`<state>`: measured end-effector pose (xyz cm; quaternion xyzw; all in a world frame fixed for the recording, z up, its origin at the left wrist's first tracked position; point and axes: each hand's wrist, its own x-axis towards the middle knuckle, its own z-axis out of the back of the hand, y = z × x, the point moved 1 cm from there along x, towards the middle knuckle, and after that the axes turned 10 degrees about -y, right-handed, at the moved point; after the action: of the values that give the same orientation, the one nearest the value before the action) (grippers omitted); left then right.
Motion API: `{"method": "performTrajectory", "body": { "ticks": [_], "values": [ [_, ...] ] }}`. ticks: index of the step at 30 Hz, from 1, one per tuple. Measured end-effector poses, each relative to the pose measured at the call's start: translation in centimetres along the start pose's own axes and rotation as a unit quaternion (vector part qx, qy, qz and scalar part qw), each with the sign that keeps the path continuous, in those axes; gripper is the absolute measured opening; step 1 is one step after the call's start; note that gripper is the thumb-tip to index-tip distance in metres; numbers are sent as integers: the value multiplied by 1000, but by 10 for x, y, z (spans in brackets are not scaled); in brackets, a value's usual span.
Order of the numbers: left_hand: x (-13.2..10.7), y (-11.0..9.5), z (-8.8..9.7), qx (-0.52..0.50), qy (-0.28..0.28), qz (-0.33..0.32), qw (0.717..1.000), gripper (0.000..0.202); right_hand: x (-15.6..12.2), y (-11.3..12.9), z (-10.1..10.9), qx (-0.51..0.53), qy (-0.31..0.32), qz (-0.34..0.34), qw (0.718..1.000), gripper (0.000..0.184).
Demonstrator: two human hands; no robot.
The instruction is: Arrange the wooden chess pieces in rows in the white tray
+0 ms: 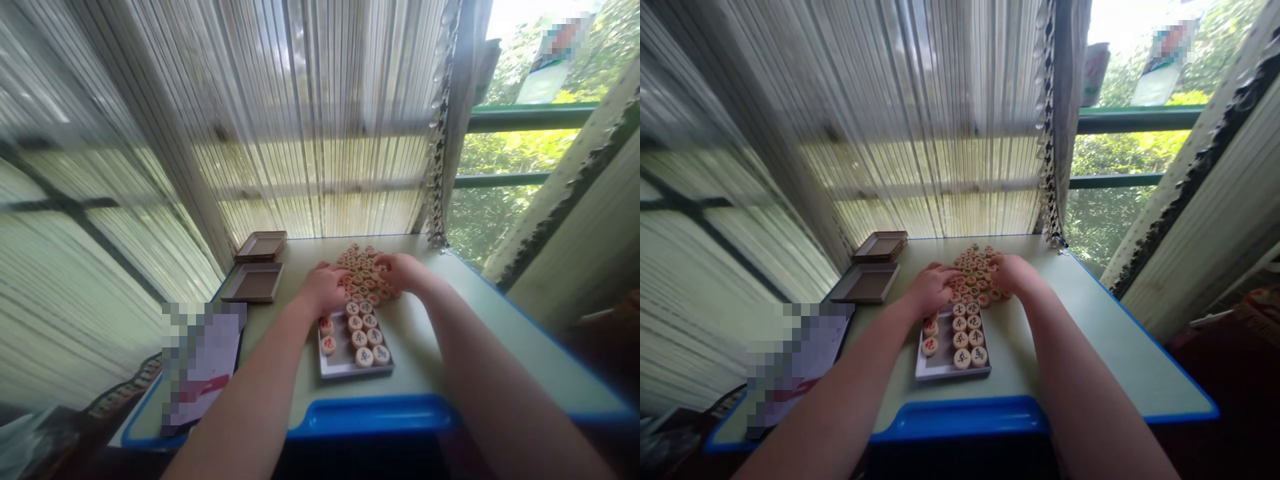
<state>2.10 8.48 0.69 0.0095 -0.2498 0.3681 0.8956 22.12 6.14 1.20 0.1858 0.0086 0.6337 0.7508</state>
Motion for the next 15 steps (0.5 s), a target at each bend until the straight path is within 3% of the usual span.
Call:
{"method": "performTrajectory", "body": {
  "ticks": [3,7,10,15],
  "values": [
    [0,2,-2,9,-2,33,999,41,7,-5,-15,-41,-86,29,995,42],
    [0,9,-8,19,-2,89,996,42,9,-3,-37,-43,-53,53,996,49],
    [3,15,-15,-8,-2,118,993,44,7,2,-42,-37,-32,57,997,47],
    [24,18,-18,-51,-81,174,980,34,10,4,-38,6,-94,6,996,52]
  ]
}}
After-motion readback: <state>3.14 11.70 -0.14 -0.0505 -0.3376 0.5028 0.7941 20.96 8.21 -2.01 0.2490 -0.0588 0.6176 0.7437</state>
